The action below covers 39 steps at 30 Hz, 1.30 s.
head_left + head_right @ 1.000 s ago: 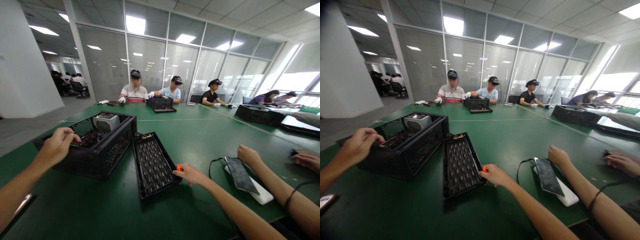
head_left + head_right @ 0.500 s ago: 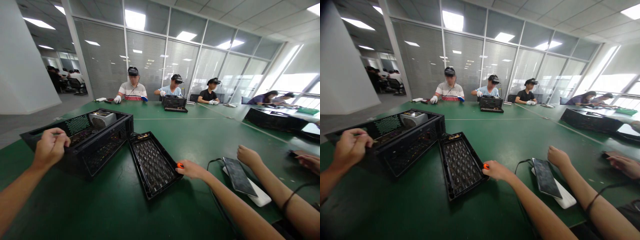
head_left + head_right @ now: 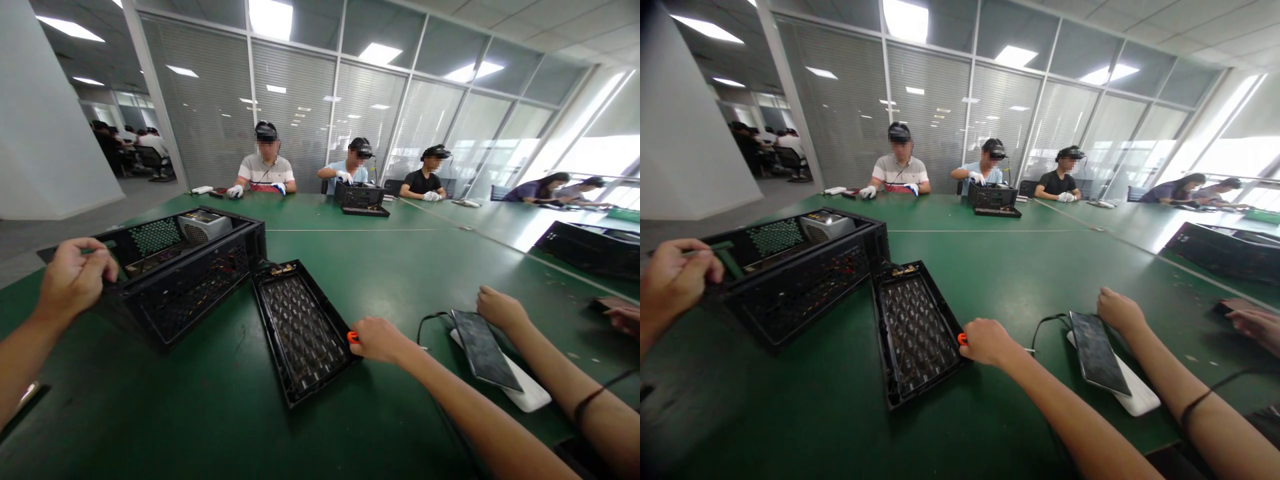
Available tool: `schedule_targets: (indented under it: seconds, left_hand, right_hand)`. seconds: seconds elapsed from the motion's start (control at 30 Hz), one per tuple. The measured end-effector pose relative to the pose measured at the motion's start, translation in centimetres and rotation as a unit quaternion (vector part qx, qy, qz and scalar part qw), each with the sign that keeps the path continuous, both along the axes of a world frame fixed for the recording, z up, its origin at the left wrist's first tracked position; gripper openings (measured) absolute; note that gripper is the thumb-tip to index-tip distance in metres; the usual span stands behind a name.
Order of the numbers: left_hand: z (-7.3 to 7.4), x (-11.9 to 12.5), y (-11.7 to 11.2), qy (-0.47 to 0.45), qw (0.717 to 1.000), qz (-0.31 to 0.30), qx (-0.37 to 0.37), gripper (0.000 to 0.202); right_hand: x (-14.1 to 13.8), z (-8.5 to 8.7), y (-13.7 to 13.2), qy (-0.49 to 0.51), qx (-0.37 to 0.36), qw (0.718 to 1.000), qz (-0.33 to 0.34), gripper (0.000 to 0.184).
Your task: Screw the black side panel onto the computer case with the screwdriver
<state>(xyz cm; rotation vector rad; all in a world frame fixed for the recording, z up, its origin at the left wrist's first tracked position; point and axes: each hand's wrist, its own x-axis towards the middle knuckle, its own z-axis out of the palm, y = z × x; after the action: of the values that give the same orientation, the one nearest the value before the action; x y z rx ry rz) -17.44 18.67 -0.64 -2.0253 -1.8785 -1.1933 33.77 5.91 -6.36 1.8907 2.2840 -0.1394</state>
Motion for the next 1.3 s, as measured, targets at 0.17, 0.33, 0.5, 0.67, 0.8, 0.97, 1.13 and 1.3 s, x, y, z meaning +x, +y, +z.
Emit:
schedule_targets:
  seconds: [0.17,0.33,0.5,0.67,0.8,0.97,1.13,1.3]
  left_hand:
    - [0.1,-1.2,0.8,-0.102,0.993,-0.059,-0.005,0.009]
    - [0.0,-1.7,1.2,-0.112,0.993,-0.036,-0.016,0.012]
    - [0.7,-0.5,-0.1,-0.122,0.991,-0.018,-0.042,0.013]
    - [1.8,4.4,-4.4,-0.050,0.998,0.028,0.005,0.016]
    - [1.7,7.9,-6.2,0.064,0.997,0.034,0.024,0.025]
    - [0.7,8.9,-4.4,0.215,0.969,0.119,-0.023,0.030]
    - [-0.6,8.5,-3.6,0.276,0.940,0.198,0.039,0.037]
    - [-0.5,8.7,-4.0,0.369,0.916,0.123,0.097,0.036]
  right_hand:
    - [-4.1,-0.2,-3.1,0.012,0.006,1.000,-0.021,0.033]
    - [-4.9,-0.6,-3.7,0.030,0.008,0.999,-0.034,0.035]
    - [-4.1,-0.8,-3.3,0.034,0.012,0.999,-0.021,0.032]
    - [-3.6,-1.1,-2.9,0.034,0.021,0.999,-0.014,0.030]
    - [-4.1,-1.4,-2.9,0.042,0.018,0.999,-0.018,0.031]
    - [-4.5,-1.4,-3.1,0.042,0.002,0.999,-0.015,0.030]
    - [-2.6,-1.3,-2.3,0.002,0.010,1.000,0.027,0.030]
    - [1.9,-1.1,0.6,-0.034,0.009,0.993,0.110,0.027]
